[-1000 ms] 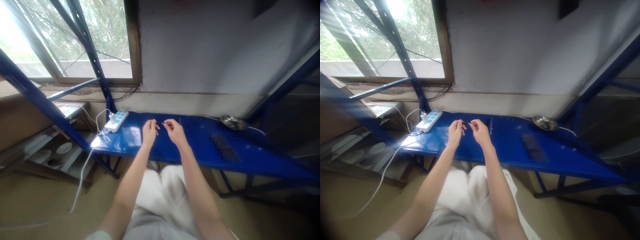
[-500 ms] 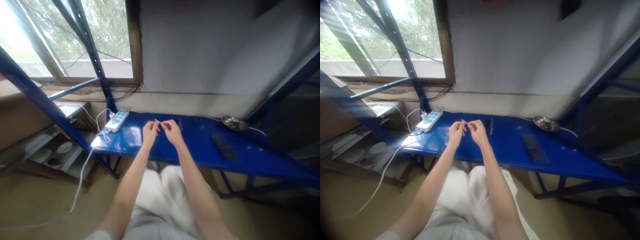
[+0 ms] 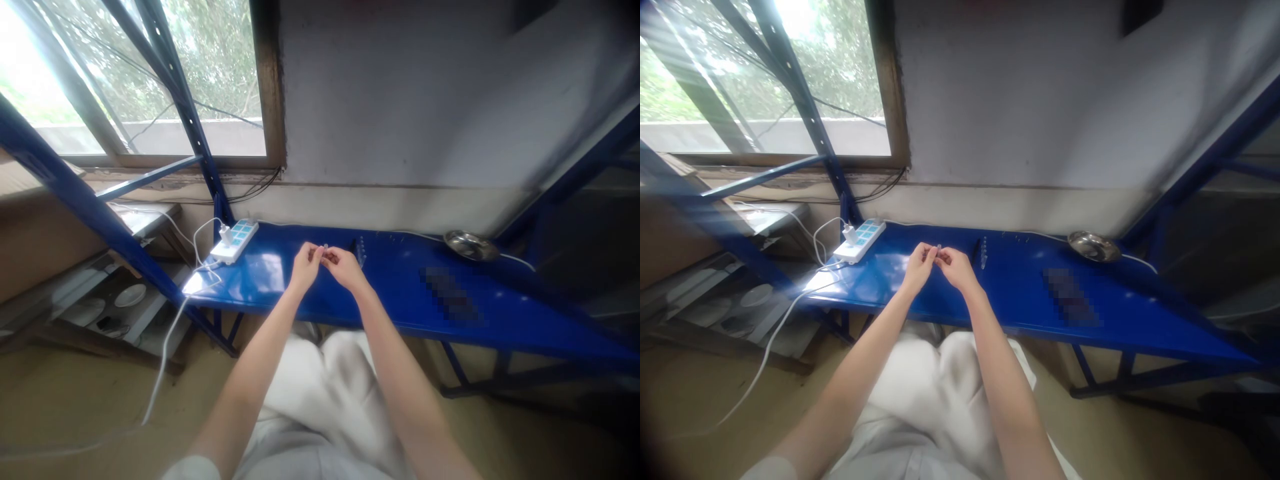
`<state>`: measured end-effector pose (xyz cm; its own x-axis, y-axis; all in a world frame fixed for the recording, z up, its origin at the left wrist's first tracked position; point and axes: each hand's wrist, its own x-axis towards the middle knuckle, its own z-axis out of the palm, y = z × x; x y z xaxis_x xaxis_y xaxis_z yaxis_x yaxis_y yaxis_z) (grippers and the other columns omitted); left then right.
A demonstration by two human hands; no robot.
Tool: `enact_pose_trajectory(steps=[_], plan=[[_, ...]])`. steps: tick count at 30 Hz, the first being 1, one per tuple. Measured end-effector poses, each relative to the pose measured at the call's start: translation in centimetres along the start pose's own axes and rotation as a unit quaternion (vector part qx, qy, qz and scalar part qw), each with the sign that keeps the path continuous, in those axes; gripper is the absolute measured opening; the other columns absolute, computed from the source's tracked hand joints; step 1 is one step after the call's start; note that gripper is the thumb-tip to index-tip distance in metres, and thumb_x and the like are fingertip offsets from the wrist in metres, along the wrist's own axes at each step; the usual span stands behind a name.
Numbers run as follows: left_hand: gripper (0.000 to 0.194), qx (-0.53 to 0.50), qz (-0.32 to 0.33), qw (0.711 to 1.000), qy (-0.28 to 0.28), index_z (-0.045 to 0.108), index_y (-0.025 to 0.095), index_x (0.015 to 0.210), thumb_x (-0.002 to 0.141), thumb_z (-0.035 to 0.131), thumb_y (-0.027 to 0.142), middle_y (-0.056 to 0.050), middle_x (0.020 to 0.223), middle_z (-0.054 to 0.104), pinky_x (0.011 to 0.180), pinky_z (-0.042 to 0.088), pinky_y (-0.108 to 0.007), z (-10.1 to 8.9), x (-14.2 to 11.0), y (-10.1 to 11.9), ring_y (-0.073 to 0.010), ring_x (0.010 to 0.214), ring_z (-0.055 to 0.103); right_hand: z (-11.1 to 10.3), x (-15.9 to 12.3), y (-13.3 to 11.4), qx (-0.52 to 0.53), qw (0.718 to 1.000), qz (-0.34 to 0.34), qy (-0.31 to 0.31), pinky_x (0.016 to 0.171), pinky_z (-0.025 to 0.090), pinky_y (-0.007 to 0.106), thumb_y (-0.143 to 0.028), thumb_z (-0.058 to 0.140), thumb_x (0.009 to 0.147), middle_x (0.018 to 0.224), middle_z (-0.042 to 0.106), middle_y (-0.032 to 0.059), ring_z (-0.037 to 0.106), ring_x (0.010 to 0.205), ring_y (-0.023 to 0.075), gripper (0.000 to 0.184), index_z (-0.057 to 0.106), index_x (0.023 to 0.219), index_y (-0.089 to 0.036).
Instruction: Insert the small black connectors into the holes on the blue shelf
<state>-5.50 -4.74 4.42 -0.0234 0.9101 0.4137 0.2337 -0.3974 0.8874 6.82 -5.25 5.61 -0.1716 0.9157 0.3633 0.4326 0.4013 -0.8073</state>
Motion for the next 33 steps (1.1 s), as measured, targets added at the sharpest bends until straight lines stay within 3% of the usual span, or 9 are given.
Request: enact_pose_trajectory(steps=[4, 7, 14, 20, 33], plan=[[0.022, 0.018, 0.009, 0.999, -0.044, 0.05, 0.017, 0.084, 0.085, 0.042, 0.038, 0.0, 0.075, 0.056, 0.065, 0.042, -0.021, 0.3, 0.0, -1.3, -0.009, 0.067, 0.053, -0.3, 0.0, 0.9, -0.039, 0.999, 0.009, 0.014, 0.058, 0.041, 0.025, -0.04, 0.054, 0.073, 0.067, 0.062, 0.0026, 0.051, 0.057, 0.0119, 0.026, 0.061, 0.073, -0.015], [0.021, 0.032, 0.005, 0.997, -0.063, 0.05, 0.019, 0.094, 0.086, 0.039, 0.036, 0.001, 0.072, 0.055, 0.064, 0.041, -0.021, 0.4, 0.1, -3.2, -0.0087, 0.064, 0.051, -0.8, -0.2, 2.3, -0.062, 0.994, 0.043, 0.076, 0.061, 0.043, 0.027, -0.039, 0.057, 0.07, 0.068, 0.063, 0.0039, 0.053, 0.06, 0.0135, 0.025, 0.061, 0.074, -0.015], [0.019, 0.129, -0.072, 0.989, 0.018, 0.054, 0.018, 0.08, 0.085, 0.037, 0.026, 0.001, 0.067, 0.056, 0.064, 0.039, -0.022, 0.7, -0.5, -7.7, -0.0104, 0.063, 0.051, -2.1, -1.9, 6.9, -0.088, 0.963, 0.135, 0.215, 0.065, 0.044, 0.03, -0.041, 0.053, 0.072, 0.075, 0.064, 0.0081, 0.056, 0.066, 0.0168, 0.028, 0.061, 0.077, -0.014], [0.017, 0.117, -0.096, 0.988, 0.002, 0.055, 0.018, 0.076, 0.082, 0.042, 0.027, 0.001, 0.066, 0.057, 0.064, 0.039, -0.022, 1.2, -1.1, -9.3, -0.0102, 0.063, 0.052, -2.0, -2.3, 9.8, -0.133, 0.955, 0.169, 0.203, 0.067, 0.045, 0.031, -0.04, 0.052, 0.073, 0.078, 0.065, 0.0086, 0.058, 0.069, 0.0184, 0.028, 0.062, 0.078, -0.014], [0.015, 0.096, -0.092, 0.991, -0.001, 0.056, 0.017, 0.076, 0.079, 0.044, 0.026, 0.001, 0.065, 0.057, 0.064, 0.041, -0.023, 1.0, -1.3, -9.7, -0.0101, 0.063, 0.053, -1.0, -1.1, 11.3, -0.18, 0.953, 0.206, 0.127, 0.054, 0.045, 0.027, -0.035, 0.051, 0.076, 0.079, 0.065, 0.0093, 0.058, 0.064, 0.0172, 0.025, 0.065, 0.08, -0.014]])
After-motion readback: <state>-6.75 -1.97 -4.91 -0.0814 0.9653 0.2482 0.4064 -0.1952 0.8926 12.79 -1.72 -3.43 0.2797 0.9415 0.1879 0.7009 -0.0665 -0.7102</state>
